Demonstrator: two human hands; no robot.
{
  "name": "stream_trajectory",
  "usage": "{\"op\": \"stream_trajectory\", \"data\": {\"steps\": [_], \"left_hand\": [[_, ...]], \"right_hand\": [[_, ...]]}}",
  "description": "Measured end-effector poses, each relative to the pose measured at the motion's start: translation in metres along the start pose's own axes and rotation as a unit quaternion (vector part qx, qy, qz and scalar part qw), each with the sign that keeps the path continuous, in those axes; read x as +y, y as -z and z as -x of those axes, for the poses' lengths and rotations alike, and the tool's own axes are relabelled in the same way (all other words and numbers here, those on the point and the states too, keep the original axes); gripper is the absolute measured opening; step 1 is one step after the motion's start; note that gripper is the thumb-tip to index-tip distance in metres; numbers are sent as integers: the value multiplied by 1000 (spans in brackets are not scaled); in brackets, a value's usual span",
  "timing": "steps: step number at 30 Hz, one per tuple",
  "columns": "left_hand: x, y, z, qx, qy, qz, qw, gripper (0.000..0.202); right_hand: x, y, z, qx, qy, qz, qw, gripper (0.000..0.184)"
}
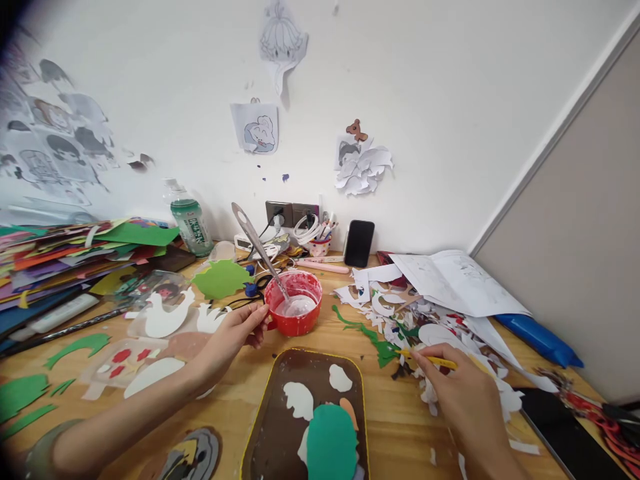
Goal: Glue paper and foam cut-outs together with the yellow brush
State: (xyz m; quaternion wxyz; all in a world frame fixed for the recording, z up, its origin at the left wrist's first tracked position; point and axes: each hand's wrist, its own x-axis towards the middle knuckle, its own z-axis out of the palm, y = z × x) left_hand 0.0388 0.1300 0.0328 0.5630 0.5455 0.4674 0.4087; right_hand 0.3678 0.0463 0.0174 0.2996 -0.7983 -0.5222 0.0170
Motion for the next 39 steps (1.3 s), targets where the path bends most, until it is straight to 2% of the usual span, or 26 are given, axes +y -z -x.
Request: {"op": "stream_trajectory", "data": {"steps": [8, 16, 19, 26, 33, 39], "left_hand": [[-2, -2, 2, 7, 1, 1, 1000, 42], [-4, 1, 2, -10, 7, -8, 1000, 41], [-4, 3, 2, -16, 14, -11, 1000, 42], [-5, 4, 1, -15, 22, -13, 1000, 44], [-5, 4, 1, -12, 17, -6, 1000, 43], [-6, 4, 1, -14, 15, -8, 1000, 43]], "right_hand": [[-2, 2, -6, -24, -64, -33, 997, 38], [-1, 8, -16, 8, -137, -85, 987, 38], [-6, 9, -16, 0, -154, -107, 982, 35], [-24, 9, -12, -21, -174, -127, 976, 30], [-20, 4, -12, -26, -182, -133, 974, 36], [-17, 4, -11, -16, -161, -79, 984, 35]]}}
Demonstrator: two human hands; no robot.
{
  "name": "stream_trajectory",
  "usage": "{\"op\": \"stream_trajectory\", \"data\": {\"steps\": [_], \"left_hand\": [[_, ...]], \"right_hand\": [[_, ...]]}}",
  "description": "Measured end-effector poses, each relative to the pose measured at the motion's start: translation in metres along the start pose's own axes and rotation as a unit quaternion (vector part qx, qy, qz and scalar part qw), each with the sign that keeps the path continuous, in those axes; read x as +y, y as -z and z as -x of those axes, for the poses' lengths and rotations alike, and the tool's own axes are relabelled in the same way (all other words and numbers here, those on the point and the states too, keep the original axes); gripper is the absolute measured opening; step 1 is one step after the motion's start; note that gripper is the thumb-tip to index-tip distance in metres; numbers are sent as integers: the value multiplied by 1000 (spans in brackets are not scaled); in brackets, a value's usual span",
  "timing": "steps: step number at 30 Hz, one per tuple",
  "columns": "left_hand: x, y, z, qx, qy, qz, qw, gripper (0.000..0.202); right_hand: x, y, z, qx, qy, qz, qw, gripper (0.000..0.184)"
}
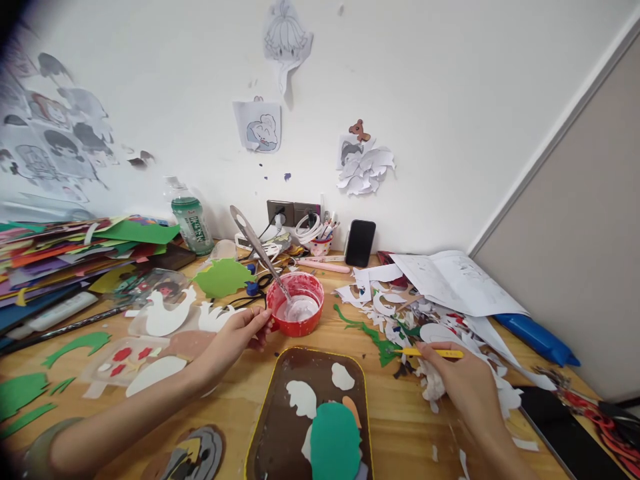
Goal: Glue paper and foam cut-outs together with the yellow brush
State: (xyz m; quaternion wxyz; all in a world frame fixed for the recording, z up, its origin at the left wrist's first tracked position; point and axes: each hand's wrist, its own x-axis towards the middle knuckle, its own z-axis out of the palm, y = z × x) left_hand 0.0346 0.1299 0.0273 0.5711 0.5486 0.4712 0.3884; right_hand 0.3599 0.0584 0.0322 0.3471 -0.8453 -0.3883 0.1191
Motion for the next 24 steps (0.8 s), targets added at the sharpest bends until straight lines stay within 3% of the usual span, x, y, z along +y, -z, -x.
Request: {"op": "stream_trajectory", "data": {"steps": [12, 17, 24], "left_hand": [[-2, 1, -1, -12, 1, -17, 1000, 42], [-4, 1, -1, -9, 3, -20, 1000, 42], [-5, 2, -2, -11, -4, -16, 1000, 42]], "right_hand": [[2, 2, 17, 25, 69, 57, 996, 44], [4, -3, 18, 0, 62, 66, 996, 46], [10, 0, 11, 18, 57, 60, 996, 46]]}}
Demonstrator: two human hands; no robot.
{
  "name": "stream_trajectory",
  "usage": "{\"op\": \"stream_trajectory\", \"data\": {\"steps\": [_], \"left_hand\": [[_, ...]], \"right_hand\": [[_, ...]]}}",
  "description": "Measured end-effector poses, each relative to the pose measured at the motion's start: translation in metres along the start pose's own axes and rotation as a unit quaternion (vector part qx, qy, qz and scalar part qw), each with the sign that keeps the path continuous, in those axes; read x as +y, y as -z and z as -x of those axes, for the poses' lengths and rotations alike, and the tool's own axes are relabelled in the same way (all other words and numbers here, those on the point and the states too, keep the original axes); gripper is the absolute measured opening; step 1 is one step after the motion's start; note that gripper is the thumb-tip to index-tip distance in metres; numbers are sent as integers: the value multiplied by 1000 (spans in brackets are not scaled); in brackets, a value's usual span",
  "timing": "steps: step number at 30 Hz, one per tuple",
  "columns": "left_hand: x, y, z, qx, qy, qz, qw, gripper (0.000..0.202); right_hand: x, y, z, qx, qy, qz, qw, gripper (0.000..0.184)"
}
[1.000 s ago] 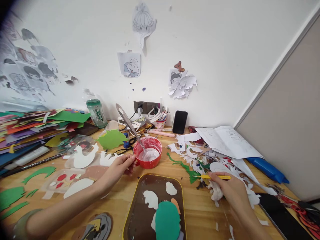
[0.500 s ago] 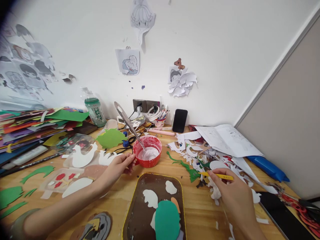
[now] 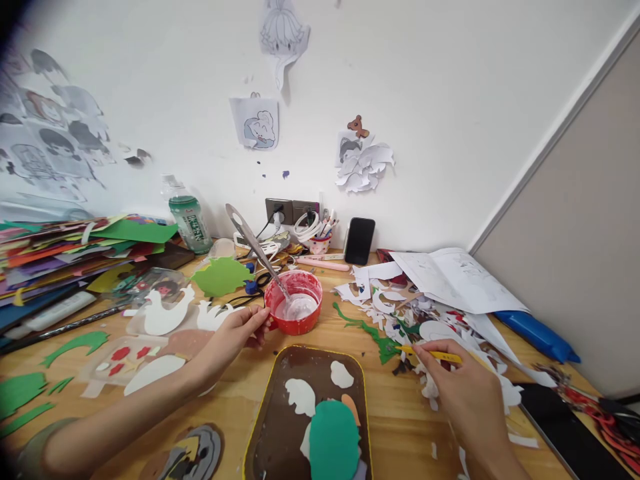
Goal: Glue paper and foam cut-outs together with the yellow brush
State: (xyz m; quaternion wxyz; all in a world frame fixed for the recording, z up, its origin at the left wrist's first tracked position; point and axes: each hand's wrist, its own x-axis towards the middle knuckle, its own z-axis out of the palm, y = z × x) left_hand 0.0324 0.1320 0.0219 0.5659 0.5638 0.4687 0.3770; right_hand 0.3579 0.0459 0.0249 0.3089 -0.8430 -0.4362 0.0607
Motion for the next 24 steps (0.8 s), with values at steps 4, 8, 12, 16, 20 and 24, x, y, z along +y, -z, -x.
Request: {"op": "stream_trajectory", "data": {"steps": [4, 8, 12, 16, 20, 24], "left_hand": [[1, 0, 0, 8, 2, -2, 1000, 43], [4, -1, 2, 16, 1, -6, 1000, 43], [6, -2, 4, 20, 3, -9, 1000, 43], [6, -2, 4, 19, 6, -6, 1000, 43], [6, -2, 5, 12, 9, -4, 1000, 42], [8, -1, 6, 7, 14, 1, 1000, 41]], "right_hand": [[1, -1, 2, 3, 4, 1, 1000, 44], [-1, 0, 3, 6, 1, 3, 1000, 45], [-3, 1, 4, -9, 3, 8, 1000, 40], [-5, 0, 5, -3, -1, 5, 1000, 41], [-5, 0, 7, -22, -1, -2, 1000, 41], [-5, 0, 7, -18, -2, 1, 1000, 41]]}}
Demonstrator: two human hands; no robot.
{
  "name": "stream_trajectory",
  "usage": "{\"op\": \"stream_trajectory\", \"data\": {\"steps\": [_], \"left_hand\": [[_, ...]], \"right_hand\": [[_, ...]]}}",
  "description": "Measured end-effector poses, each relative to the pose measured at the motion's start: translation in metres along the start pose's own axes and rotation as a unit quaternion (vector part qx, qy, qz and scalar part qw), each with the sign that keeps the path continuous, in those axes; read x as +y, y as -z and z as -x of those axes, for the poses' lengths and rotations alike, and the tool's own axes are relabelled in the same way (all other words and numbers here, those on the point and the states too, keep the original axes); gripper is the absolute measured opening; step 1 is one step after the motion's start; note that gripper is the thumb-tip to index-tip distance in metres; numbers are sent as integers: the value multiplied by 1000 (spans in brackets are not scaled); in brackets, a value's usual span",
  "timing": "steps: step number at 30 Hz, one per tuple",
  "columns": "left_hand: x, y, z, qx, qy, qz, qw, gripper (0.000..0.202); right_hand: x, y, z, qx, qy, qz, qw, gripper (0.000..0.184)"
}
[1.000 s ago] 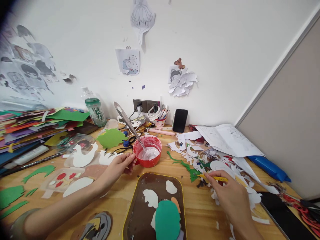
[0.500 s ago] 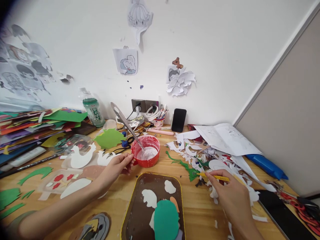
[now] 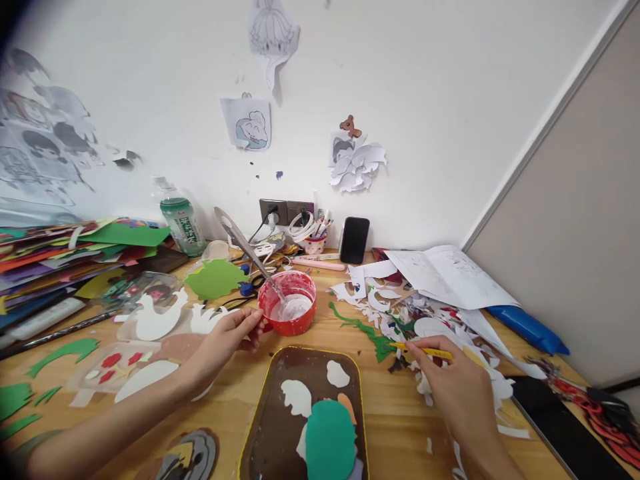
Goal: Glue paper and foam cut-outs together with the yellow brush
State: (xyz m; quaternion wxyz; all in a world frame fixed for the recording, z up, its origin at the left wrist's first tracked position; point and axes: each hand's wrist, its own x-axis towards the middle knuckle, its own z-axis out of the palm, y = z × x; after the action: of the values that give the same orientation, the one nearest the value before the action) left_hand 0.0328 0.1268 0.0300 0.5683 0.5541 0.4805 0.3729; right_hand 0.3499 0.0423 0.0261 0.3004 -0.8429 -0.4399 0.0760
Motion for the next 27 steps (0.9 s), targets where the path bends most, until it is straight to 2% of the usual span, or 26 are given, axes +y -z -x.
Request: {"op": "stream_trajectory", "data": {"steps": [10, 17, 27], "left_hand": [[1, -1, 2, 4, 0, -3, 1000, 40], [1, -2, 0, 9, -4, -12, 1000, 41], [0, -1, 0, 1, 3, -14, 1000, 38]], "right_hand": [[-2, 2, 2, 5, 9, -9, 1000, 41], [3, 4, 4, 41, -3, -11, 999, 39], [-2, 3, 7, 17, 6, -14, 1000, 38]]}}
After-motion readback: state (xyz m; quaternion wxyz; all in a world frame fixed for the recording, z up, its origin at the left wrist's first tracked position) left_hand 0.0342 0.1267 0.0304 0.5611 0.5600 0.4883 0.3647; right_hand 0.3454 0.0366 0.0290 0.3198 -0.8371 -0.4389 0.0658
